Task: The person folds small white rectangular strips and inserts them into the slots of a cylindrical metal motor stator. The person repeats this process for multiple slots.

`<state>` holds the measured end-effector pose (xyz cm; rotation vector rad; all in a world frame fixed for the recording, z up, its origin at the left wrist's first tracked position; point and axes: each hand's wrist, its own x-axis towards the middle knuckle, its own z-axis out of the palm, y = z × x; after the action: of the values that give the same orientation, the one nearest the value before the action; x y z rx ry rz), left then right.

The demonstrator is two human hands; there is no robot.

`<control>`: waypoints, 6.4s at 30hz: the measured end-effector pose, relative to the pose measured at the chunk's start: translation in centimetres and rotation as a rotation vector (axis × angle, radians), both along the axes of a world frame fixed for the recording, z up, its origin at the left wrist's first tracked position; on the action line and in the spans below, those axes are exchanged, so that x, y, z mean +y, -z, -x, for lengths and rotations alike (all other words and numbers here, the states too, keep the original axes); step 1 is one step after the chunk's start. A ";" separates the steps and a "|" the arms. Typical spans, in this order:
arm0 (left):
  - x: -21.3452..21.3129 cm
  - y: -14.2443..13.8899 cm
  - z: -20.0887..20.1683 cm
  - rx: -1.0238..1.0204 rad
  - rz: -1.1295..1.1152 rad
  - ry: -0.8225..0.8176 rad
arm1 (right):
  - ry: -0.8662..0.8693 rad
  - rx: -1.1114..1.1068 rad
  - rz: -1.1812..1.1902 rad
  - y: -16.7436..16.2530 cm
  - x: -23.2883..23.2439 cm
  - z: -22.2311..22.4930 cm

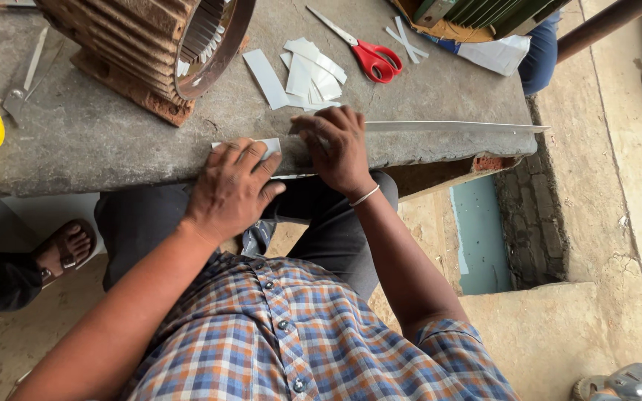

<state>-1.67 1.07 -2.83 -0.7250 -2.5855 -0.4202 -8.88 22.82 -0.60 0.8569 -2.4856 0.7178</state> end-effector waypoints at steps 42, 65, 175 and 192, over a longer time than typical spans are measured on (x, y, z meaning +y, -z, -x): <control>-0.3 3.4 1.5 0.199 0.001 -0.015 | -0.201 -0.304 -0.095 -1.4 -0.1 0.7; -0.3 -6.7 -1.4 -0.258 -0.884 0.101 | -0.419 -0.763 0.951 1.1 -2.0 -5.5; -11.8 3.0 2.9 0.102 -0.105 -0.450 | -0.189 -0.393 0.551 3.0 -12.1 10.6; -11.6 3.6 2.8 0.157 -0.119 -0.466 | -0.163 -0.337 0.519 4.0 -12.6 10.5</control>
<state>-4.43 -10.57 -6.46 -0.0978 -2.4512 -0.3468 -19.35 10.22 -4.64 0.7902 -2.3288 1.5901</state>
